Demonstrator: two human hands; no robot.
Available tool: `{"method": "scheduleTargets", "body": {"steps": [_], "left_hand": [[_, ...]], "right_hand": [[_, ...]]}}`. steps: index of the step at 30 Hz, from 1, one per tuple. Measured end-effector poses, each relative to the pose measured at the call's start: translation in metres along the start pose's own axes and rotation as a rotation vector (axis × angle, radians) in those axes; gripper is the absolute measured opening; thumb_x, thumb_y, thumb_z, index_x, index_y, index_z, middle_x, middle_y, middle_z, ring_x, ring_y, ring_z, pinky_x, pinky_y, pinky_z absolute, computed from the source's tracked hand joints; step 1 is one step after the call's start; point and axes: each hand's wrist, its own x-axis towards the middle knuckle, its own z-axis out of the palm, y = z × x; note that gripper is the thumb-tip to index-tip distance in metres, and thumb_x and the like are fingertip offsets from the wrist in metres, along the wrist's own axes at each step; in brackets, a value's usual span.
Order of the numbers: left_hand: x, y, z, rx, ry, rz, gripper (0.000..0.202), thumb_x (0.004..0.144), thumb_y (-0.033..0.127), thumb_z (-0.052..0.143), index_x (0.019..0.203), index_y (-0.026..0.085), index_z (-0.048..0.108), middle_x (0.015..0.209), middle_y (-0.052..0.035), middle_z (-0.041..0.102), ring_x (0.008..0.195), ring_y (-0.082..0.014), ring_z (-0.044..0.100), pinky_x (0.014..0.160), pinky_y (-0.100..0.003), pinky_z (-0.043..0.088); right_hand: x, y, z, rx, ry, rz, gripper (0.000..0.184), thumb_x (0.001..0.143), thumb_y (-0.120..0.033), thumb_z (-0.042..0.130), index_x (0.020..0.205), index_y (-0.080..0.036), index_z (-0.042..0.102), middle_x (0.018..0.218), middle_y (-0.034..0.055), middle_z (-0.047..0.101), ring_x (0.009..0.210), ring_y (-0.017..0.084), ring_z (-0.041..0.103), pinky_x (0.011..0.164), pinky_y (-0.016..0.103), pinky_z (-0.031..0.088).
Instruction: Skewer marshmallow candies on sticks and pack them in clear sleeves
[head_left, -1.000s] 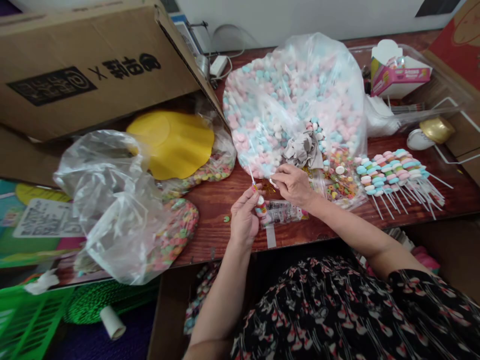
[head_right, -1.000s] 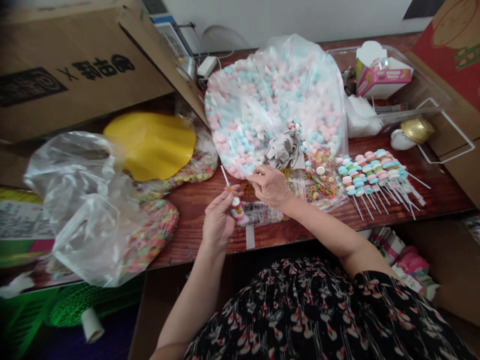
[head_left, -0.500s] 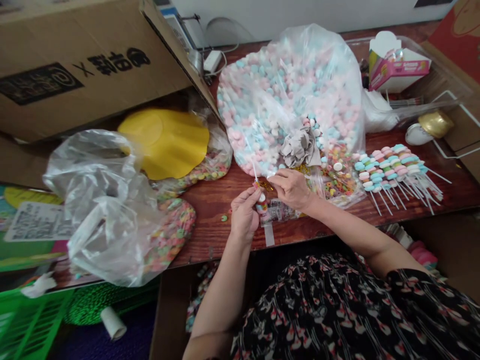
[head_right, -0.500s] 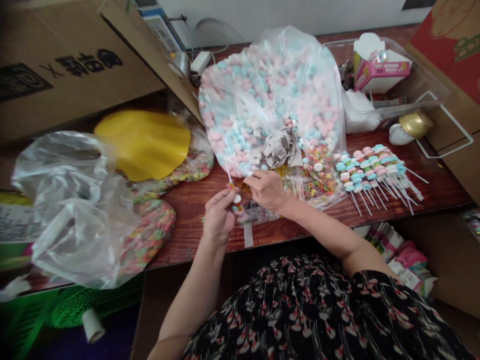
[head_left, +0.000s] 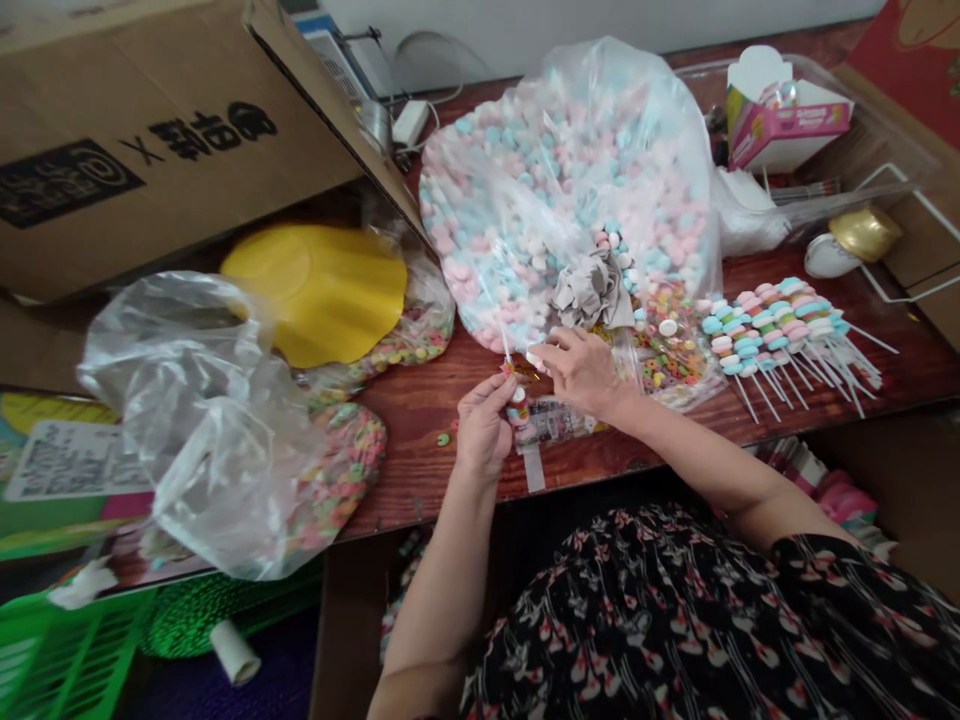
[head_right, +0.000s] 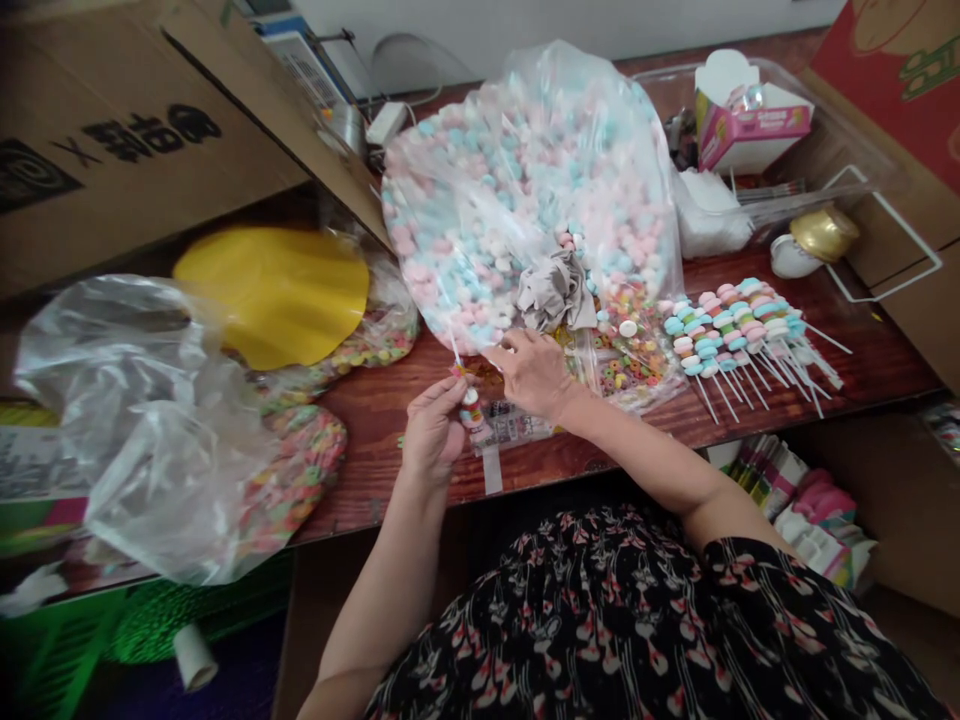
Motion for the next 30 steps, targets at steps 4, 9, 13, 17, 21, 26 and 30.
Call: {"method": "scheduleTargets", "body": {"steps": [4, 9, 13, 17, 21, 26, 30], "left_hand": [[-0.003, 0.007, -0.005, 0.077, -0.106, -0.002, 0.022, 0.063, 0.027, 0.082, 0.078, 0.014, 0.073, 0.057, -0.0021, 0.064, 0.043, -0.0106, 0.056, 0.036, -0.018, 0.04], [-0.013, 0.015, -0.005, 0.165, -0.273, -0.06, 0.024, 0.063, 0.029, 0.081, 0.08, 0.014, 0.074, 0.064, -0.004, 0.066, 0.048, -0.0132, 0.059, 0.037, -0.02, 0.044], [-0.016, 0.015, -0.002, 0.204, -0.257, 0.024, 0.02, 0.059, 0.025, 0.083, 0.073, 0.014, 0.074, 0.074, -0.0042, 0.067, 0.052, -0.0105, 0.06, 0.041, -0.018, 0.046], [-0.018, 0.01, -0.001, 0.25, -0.235, 0.073, 0.018, 0.059, 0.024, 0.083, 0.072, 0.015, 0.076, 0.077, -0.0033, 0.066, 0.052, -0.0088, 0.059, 0.041, -0.017, 0.044], [-0.024, 0.004, 0.002, 0.258, -0.222, 0.079, 0.018, 0.058, 0.024, 0.083, 0.072, 0.015, 0.077, 0.079, -0.0037, 0.066, 0.054, -0.0082, 0.059, 0.043, -0.016, 0.045], [-0.035, -0.002, 0.009, 0.204, -0.139, -0.029, 0.024, 0.06, 0.028, 0.083, 0.08, 0.017, 0.076, 0.071, -0.0025, 0.068, 0.044, -0.0073, 0.054, 0.031, -0.014, 0.031], [-0.039, -0.008, 0.016, 0.189, -0.059, -0.118, 0.029, 0.061, 0.033, 0.082, 0.082, 0.015, 0.074, 0.065, -0.0025, 0.068, 0.038, -0.0069, 0.05, 0.028, -0.014, 0.024]], "right_hand": [[0.007, 0.008, -0.009, 0.264, 0.042, 0.068, 0.028, 0.085, -0.013, 0.051, 0.105, -0.02, 0.07, 0.103, 0.0076, 0.065, 0.097, 0.021, 0.053, 0.086, 0.033, 0.04], [0.016, 0.006, -0.01, 0.862, -0.199, 0.203, 0.023, 0.087, -0.026, 0.053, 0.08, -0.013, 0.07, 0.07, 0.0008, 0.063, 0.066, 0.011, 0.053, 0.067, 0.024, 0.041], [0.013, 0.004, -0.007, 1.127, -0.41, 0.273, 0.025, 0.081, -0.029, 0.055, 0.065, -0.012, 0.065, 0.055, -0.0033, 0.054, 0.051, 0.006, 0.04, 0.052, 0.02, 0.032], [0.008, 0.005, -0.007, 1.191, -0.417, 0.379, 0.02, 0.071, -0.028, 0.06, 0.062, -0.011, 0.064, 0.048, -0.0058, 0.049, 0.047, 0.004, 0.035, 0.048, 0.019, 0.026], [0.006, 0.009, -0.012, 1.178, -0.482, 0.375, 0.015, 0.067, -0.024, 0.062, 0.06, -0.012, 0.062, 0.049, -0.0057, 0.05, 0.048, 0.005, 0.037, 0.049, 0.019, 0.028], [-0.011, 0.015, -0.03, 1.005, -0.313, 0.304, 0.014, 0.074, -0.023, 0.06, 0.063, -0.014, 0.061, 0.056, -0.0045, 0.052, 0.054, 0.007, 0.042, 0.055, 0.021, 0.034], [-0.034, 0.008, -0.048, 0.822, 0.177, 0.331, 0.014, 0.084, -0.025, 0.056, 0.076, -0.017, 0.064, 0.066, -0.0009, 0.058, 0.062, 0.011, 0.051, 0.062, 0.026, 0.041]]}}
